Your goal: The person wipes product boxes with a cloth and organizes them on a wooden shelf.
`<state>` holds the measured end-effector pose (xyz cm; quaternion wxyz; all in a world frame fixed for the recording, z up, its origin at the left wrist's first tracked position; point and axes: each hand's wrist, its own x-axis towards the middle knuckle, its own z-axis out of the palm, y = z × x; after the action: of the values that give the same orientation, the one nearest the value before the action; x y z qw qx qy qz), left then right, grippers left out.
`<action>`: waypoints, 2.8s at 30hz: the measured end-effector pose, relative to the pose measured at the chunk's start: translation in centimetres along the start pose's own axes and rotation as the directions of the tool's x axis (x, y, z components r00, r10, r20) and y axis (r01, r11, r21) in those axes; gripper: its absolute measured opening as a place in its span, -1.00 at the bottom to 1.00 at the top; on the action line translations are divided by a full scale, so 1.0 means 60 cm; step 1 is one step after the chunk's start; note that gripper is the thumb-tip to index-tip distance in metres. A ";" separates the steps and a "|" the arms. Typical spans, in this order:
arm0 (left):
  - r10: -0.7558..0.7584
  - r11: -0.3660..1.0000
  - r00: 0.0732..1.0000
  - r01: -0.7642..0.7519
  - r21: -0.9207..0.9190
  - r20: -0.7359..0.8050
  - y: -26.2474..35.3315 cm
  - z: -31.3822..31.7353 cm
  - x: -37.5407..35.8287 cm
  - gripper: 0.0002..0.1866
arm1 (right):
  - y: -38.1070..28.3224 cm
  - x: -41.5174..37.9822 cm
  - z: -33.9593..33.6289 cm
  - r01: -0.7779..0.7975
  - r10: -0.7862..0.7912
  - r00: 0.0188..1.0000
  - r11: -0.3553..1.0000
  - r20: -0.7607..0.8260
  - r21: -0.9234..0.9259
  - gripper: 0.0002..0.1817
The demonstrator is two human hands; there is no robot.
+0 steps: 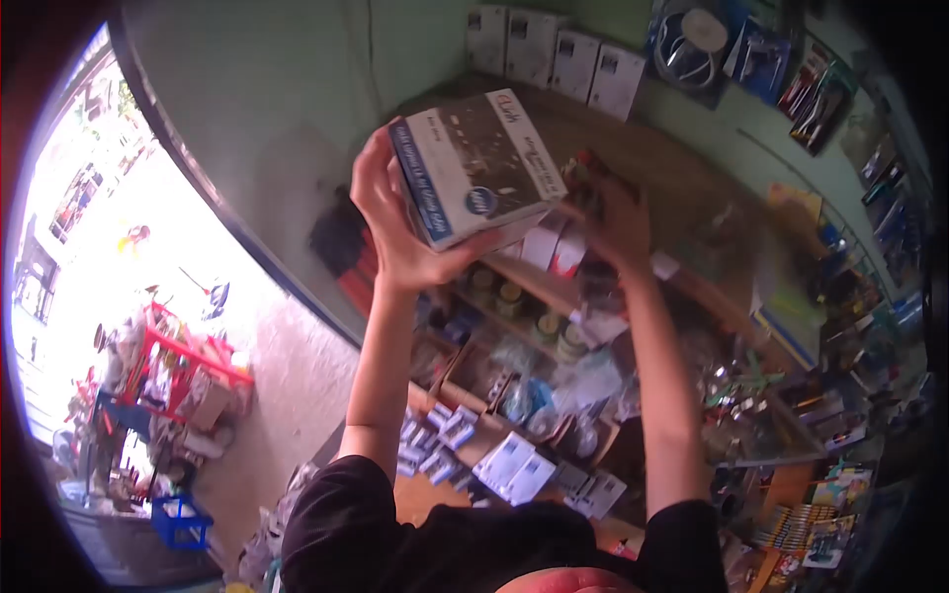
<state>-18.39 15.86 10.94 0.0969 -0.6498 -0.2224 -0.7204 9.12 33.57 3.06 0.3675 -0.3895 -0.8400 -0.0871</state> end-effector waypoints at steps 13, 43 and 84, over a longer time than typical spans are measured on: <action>-0.351 0.931 0.742 0.213 0.296 0.571 0.285 0.089 -0.232 0.32 | -0.265 -0.342 -0.266 0.032 -0.047 0.999 0.753 0.005 0.657 -0.65; -0.344 0.936 0.633 0.292 0.198 0.694 0.564 0.286 -0.367 0.39 | -0.068 -0.713 -0.310 -0.566 0.495 0.584 -0.321 0.644 0.760 -0.48; -0.388 0.913 0.899 0.404 0.045 -0.202 0.202 0.254 -0.005 0.30 | -0.258 -0.677 -0.478 -0.587 0.744 0.644 0.333 0.177 0.738 -0.71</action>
<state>0.46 11.89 13.87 -0.0033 -0.5148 -0.3704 -0.7731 31.09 -13.38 -2.12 0.5730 -0.5030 -0.5210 0.3836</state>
